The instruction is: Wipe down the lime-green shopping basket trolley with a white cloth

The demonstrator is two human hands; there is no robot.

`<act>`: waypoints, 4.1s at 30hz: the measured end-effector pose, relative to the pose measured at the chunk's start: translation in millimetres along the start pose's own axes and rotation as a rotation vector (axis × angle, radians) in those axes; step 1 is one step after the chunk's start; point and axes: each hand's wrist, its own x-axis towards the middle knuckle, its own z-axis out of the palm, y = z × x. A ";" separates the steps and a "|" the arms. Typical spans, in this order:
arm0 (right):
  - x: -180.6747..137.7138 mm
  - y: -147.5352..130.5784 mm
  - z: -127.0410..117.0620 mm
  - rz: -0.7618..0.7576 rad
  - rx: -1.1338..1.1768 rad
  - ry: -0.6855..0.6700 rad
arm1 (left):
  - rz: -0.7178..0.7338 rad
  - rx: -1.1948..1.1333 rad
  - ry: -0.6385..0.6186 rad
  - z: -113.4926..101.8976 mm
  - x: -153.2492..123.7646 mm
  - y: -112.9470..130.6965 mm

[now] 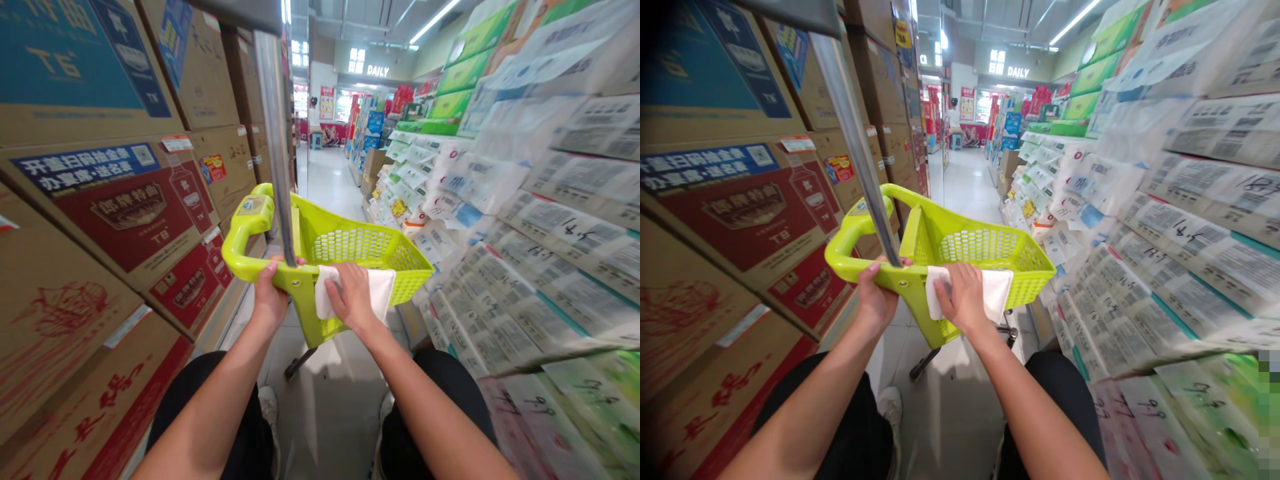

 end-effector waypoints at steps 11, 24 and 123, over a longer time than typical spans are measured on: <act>3.0 44.3 -5.6 0.048 -0.207 -0.031 | 0.008 0.049 0.039 1.1 1.2 5.9; -16.0 64.0 -16.0 0.294 -0.215 0.124 | 0.108 -0.025 0.227 29.3 -12.8 -3.6; 23.7 37.6 -21.5 -0.057 -0.018 -0.268 | 0.060 -0.045 0.188 38.3 -20.2 -11.7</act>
